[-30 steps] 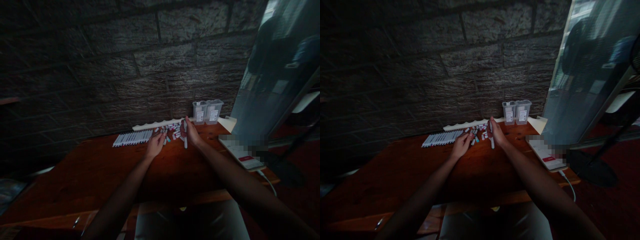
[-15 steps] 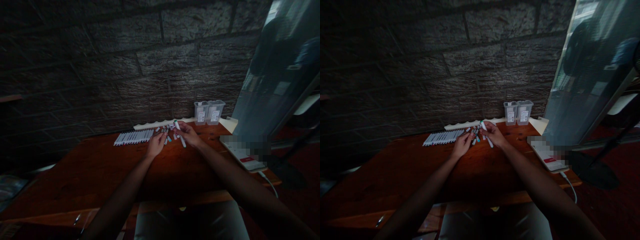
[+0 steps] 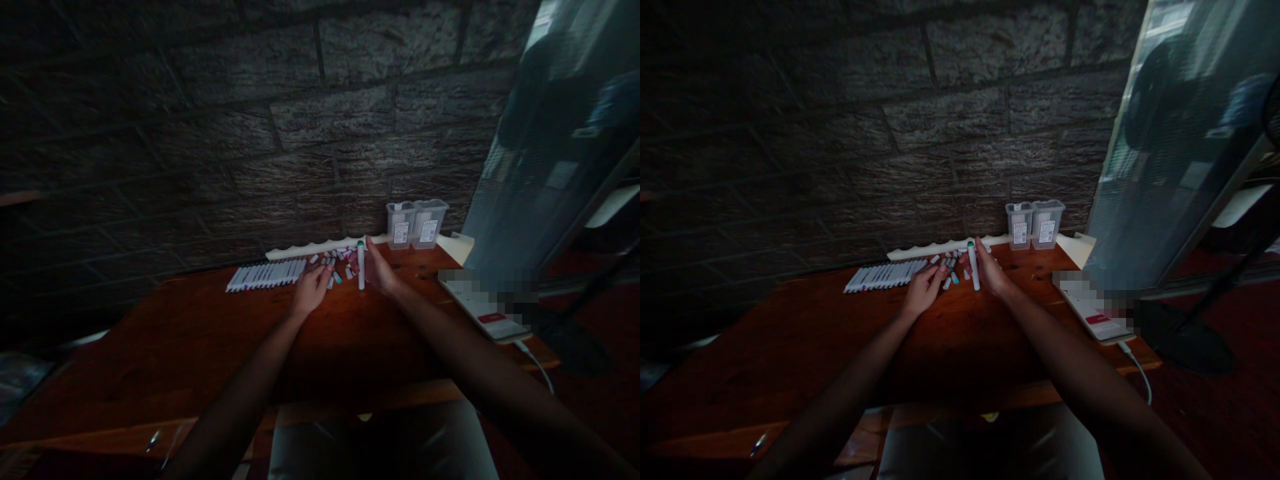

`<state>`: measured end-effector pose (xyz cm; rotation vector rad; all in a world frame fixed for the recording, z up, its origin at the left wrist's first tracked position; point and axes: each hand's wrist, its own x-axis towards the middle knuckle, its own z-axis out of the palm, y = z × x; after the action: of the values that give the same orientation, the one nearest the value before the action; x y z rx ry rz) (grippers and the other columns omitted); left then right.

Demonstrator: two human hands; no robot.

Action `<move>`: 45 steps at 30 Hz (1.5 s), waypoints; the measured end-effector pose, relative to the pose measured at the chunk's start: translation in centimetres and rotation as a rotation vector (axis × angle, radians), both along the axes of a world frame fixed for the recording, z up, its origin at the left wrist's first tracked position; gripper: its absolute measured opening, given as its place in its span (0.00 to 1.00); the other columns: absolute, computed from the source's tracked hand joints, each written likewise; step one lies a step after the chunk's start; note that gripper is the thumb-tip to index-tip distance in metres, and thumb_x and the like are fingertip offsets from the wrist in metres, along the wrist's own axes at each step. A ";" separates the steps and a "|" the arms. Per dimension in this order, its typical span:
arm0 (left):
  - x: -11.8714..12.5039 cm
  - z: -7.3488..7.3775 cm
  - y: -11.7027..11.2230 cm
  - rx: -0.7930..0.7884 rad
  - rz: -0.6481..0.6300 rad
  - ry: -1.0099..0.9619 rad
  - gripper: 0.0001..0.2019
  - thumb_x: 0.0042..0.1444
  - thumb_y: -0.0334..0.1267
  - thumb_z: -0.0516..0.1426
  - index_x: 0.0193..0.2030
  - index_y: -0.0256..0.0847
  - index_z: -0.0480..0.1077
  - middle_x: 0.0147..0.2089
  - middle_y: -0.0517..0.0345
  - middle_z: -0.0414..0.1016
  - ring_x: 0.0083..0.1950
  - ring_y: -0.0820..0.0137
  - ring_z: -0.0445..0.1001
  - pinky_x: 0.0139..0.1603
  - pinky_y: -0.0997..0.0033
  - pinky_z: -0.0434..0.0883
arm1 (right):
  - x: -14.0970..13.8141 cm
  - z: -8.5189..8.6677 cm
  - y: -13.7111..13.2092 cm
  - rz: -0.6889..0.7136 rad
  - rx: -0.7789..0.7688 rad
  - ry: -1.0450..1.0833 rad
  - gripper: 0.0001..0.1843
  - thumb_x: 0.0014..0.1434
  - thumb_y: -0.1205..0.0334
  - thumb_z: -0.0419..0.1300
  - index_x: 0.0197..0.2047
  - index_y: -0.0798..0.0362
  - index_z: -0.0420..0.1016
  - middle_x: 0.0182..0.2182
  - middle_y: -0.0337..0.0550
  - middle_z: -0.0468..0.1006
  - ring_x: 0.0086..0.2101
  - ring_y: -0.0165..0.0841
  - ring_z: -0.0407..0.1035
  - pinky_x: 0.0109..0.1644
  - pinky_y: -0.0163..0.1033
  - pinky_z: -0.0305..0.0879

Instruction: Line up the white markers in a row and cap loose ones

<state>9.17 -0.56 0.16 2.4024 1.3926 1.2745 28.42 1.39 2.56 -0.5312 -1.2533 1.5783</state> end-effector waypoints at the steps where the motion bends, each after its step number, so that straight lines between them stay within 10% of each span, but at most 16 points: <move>1: 0.0 0.0 0.0 0.000 -0.002 -0.001 0.18 0.66 0.45 0.47 0.39 0.40 0.75 0.36 0.53 0.76 0.39 0.67 0.74 0.43 0.68 0.69 | 0.0 0.0 -0.1 -0.008 0.003 -0.010 0.36 0.52 0.24 0.46 0.22 0.52 0.65 0.15 0.34 0.61 0.19 0.27 0.58 0.25 0.34 0.59; 16: 0.1 0.1 0.0 0.008 0.009 0.009 0.18 0.66 0.46 0.47 0.37 0.40 0.75 0.34 0.53 0.76 0.39 0.67 0.74 0.42 0.68 0.69 | -0.7 -0.5 -0.6 0.024 0.034 -0.047 0.36 0.52 0.23 0.43 0.21 0.50 0.58 0.16 0.34 0.58 0.19 0.27 0.56 0.26 0.35 0.57; 27: -0.1 -0.3 0.2 -0.025 -0.006 -0.018 0.18 0.66 0.46 0.47 0.38 0.41 0.75 0.38 0.52 0.78 0.42 0.65 0.75 0.44 0.68 0.70 | 1.2 -0.1 0.5 -0.266 0.179 -0.202 0.25 0.57 0.35 0.53 0.44 0.47 0.70 0.14 0.25 0.52 0.14 0.24 0.44 0.17 0.30 0.43; 34: -0.3 -0.2 0.2 -0.028 0.020 -0.027 0.18 0.66 0.46 0.47 0.40 0.41 0.75 0.36 0.53 0.78 0.39 0.66 0.75 0.42 0.68 0.69 | 4.2 -0.2 1.6 -0.609 0.427 -0.959 0.21 0.63 0.42 0.50 0.41 0.48 0.75 0.30 0.43 0.76 0.34 0.35 0.71 0.38 0.37 0.65; 38: -0.3 -0.1 0.2 -0.012 0.035 -0.036 0.17 0.66 0.46 0.48 0.39 0.41 0.75 0.35 0.53 0.77 0.37 0.66 0.74 0.41 0.69 0.68 | 4.5 -0.4 1.3 -0.522 0.385 -1.419 0.22 0.66 0.48 0.47 0.55 0.49 0.71 0.43 0.53 0.78 0.44 0.44 0.73 0.47 0.46 0.65; 45: -0.4 -0.2 0.3 0.002 0.073 -0.039 0.16 0.65 0.45 0.49 0.37 0.41 0.75 0.32 0.54 0.76 0.35 0.67 0.73 0.39 0.69 0.67 | 2.7 -0.6 1.2 -0.505 0.489 -1.622 0.26 0.67 0.49 0.45 0.66 0.41 0.59 0.51 0.56 0.74 0.47 0.49 0.72 0.47 0.51 0.66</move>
<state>8.81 -0.24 -0.08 2.3347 1.4811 1.3323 31.11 2.56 1.96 -1.7600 -2.2455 0.1035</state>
